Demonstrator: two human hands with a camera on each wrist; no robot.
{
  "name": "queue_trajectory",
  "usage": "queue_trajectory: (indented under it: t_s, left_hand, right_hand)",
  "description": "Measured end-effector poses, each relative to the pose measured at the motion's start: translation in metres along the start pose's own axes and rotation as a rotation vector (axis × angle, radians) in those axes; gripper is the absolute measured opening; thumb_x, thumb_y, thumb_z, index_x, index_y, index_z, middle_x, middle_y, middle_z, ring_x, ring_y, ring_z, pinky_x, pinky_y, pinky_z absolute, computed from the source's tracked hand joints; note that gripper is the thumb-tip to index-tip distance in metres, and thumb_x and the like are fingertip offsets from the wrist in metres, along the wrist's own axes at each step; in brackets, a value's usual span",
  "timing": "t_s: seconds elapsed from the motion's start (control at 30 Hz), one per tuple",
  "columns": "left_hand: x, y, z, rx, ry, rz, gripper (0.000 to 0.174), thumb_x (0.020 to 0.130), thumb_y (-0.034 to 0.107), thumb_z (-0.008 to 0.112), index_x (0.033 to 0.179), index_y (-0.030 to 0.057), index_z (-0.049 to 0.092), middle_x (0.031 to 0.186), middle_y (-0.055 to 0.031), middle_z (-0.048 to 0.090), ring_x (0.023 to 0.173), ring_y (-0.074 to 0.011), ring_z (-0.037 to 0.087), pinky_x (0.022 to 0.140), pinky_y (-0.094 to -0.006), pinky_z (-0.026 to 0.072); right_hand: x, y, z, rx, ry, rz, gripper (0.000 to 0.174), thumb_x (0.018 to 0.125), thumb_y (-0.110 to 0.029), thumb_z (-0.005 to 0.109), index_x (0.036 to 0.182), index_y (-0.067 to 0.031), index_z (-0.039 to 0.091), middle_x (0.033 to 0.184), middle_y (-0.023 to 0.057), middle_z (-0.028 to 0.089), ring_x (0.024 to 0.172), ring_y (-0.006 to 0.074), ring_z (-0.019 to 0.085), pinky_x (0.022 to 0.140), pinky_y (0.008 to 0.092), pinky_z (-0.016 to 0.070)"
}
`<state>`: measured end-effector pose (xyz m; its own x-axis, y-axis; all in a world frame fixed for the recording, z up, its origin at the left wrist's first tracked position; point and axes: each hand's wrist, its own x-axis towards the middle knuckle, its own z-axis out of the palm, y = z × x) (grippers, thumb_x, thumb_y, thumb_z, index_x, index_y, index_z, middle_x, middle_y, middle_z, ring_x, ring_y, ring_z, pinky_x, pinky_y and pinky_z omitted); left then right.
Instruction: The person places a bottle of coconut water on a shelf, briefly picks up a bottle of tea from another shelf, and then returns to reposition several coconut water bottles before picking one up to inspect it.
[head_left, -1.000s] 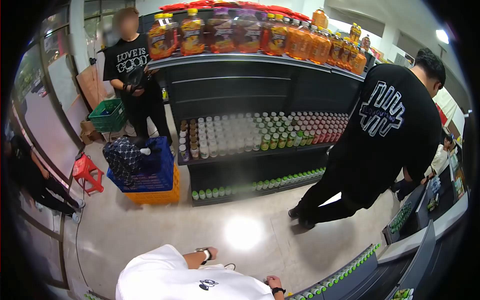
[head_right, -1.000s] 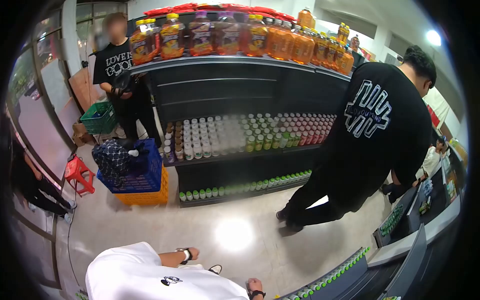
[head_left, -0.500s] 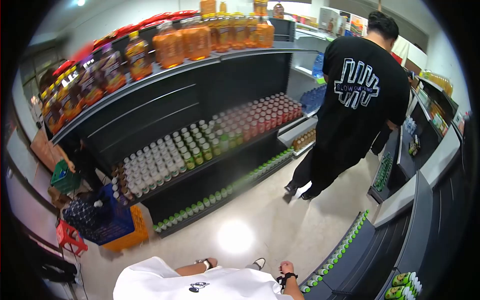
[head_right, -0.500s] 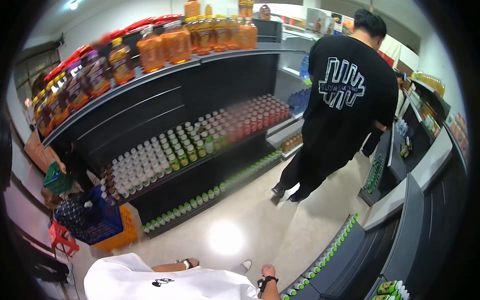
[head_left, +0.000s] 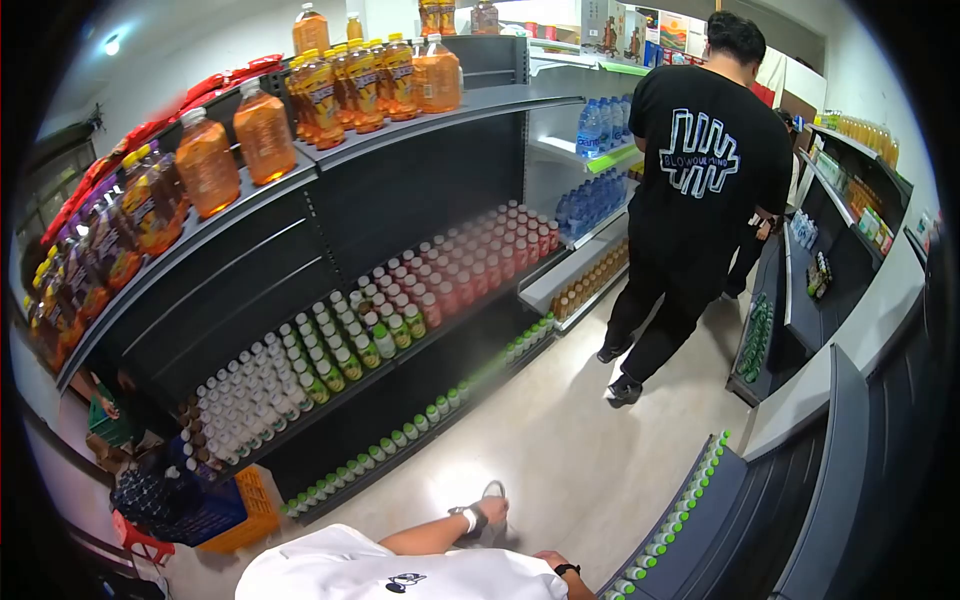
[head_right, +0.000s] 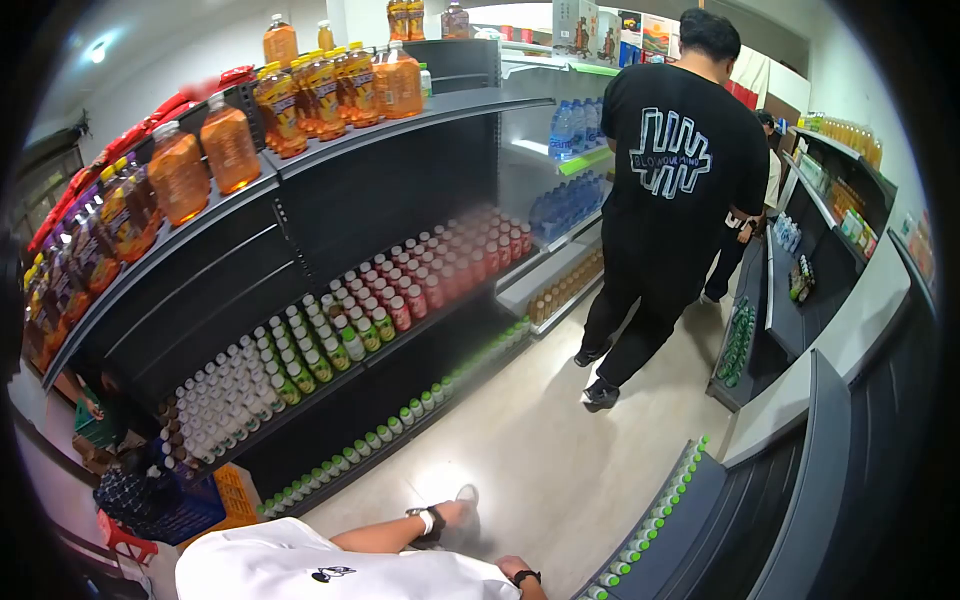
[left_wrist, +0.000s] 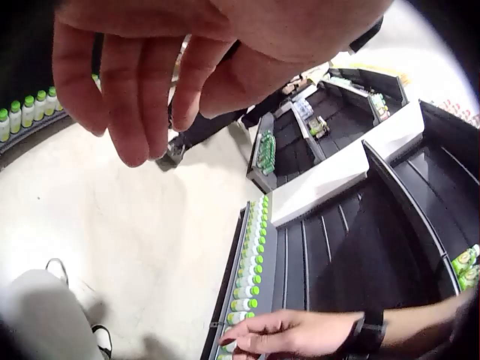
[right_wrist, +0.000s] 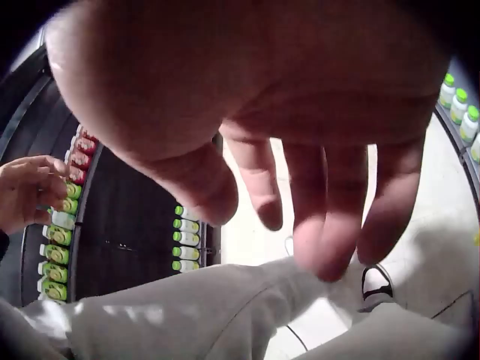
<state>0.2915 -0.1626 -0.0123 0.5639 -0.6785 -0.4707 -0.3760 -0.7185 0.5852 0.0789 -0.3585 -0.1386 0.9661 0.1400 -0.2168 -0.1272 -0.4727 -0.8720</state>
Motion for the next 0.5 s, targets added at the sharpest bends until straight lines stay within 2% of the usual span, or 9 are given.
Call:
queue_trajectory:
  t_s: [0.1,0.13,0.17,0.23,0.27,0.37,0.4,0.47,0.5]
  left_hand:
    - [0.03,-0.06,0.028,0.13,-0.192,0.094,0.029,0.082,0.029,0.051,0.091,0.0042,0.063,0.084,-0.0157,0.067,0.077,-0.0328,0.065,0.068,-0.0418,0.0506]
    - [0.06,-0.085,0.017,-0.085,-0.344,0.021,0.029,0.081,0.03,0.052,0.09,0.0045,0.065,0.084,-0.014,0.067,0.074,-0.0285,0.065,0.067,-0.0395,0.0511]
    - [0.094,-0.109,0.0,-0.298,-0.498,-0.053,0.03,0.081,0.03,0.052,0.089,0.0049,0.066,0.084,-0.0122,0.067,0.072,-0.0242,0.066,0.066,-0.0371,0.0516]
    - [0.137,-0.137,-0.032,-0.703,-0.089,-0.403,0.027,0.08,0.029,0.054,0.088,0.0079,0.068,0.081,-0.0093,0.068,0.069,-0.0192,0.066,0.066,-0.0325,0.0522]
    - [0.153,-0.141,-0.062,-0.513,-0.003,-0.418,0.026,0.079,0.029,0.055,0.087,0.008,0.068,0.08,-0.0086,0.068,0.069,-0.0193,0.066,0.066,-0.0324,0.0524]
    - [0.198,-0.167,-0.129,-0.019,0.207,-0.357,0.023,0.076,0.027,0.058,0.083,0.0081,0.068,0.075,-0.0065,0.068,0.068,-0.0183,0.065,0.065,-0.032,0.0526]
    - [0.212,-0.171,-0.154,-0.198,0.2,-0.392,0.02,0.076,0.024,0.058,0.082,0.0077,0.068,0.075,-0.0079,0.068,0.066,-0.0181,0.066,0.065,-0.0314,0.0527]
    - [0.236,-0.186,-0.181,-0.39,0.333,-0.367,0.019,0.077,0.021,0.054,0.079,0.0068,0.067,0.072,-0.0086,0.067,0.065,-0.0172,0.066,0.063,-0.0306,0.0524]
    - [0.234,-0.18,-0.203,-0.471,0.344,-0.386,0.019,0.078,0.02,0.053,0.078,0.0065,0.066,0.072,-0.0085,0.067,0.065,-0.017,0.066,0.062,-0.0305,0.0522]
  right_hand:
    - [0.034,-0.018,-0.049,0.187,0.121,0.577,0.025,0.08,-0.02,0.046,0.083,-0.0023,0.064,0.081,0.018,0.063,0.079,0.0334,0.06,0.071,0.0406,0.048]
    - [0.052,-0.029,-0.073,0.237,0.207,0.722,0.027,0.08,-0.021,0.045,0.084,-0.0017,0.064,0.086,0.0185,0.064,0.085,0.0349,0.059,0.076,0.0407,0.0477]
    - [0.072,-0.019,-0.093,0.059,0.168,0.655,0.028,0.079,-0.022,0.046,0.084,-0.0017,0.064,0.087,0.0188,0.064,0.086,0.0345,0.06,0.076,0.0402,0.0479]
    - [0.106,0.041,-0.115,-0.3,0.058,0.527,0.028,0.079,-0.023,0.047,0.085,-0.0017,0.065,0.089,0.0193,0.064,0.089,0.0338,0.061,0.076,0.0392,0.0485]
    - [0.126,0.068,-0.121,-0.136,0.241,0.675,0.029,0.077,-0.024,0.049,0.082,-0.0011,0.066,0.082,0.0192,0.065,0.082,0.0317,0.063,0.07,0.0394,0.0494]
    - [0.193,0.037,-0.18,-0.029,0.197,0.56,0.03,0.076,-0.026,0.05,0.083,-0.0018,0.067,0.085,0.0208,0.065,0.081,0.0332,0.063,0.07,0.0401,0.0491]
    - [0.221,-0.026,-0.21,0.137,0.167,0.716,0.033,0.078,-0.028,0.049,0.088,-0.0015,0.066,0.093,0.0229,0.063,0.089,0.036,0.061,0.076,0.0408,0.0478]
    - [0.294,0.027,-0.236,0.062,0.138,0.677,0.018,0.079,-0.014,0.05,0.081,-0.0046,0.065,0.07,0.0063,0.064,0.063,0.0145,0.061,0.054,0.0293,0.0489]
    - [0.331,0.063,-0.244,-0.096,0.25,0.561,0.018,0.079,-0.013,0.047,0.081,-0.0054,0.064,0.064,0.0059,0.062,0.054,0.0136,0.058,0.045,0.0287,0.0455]
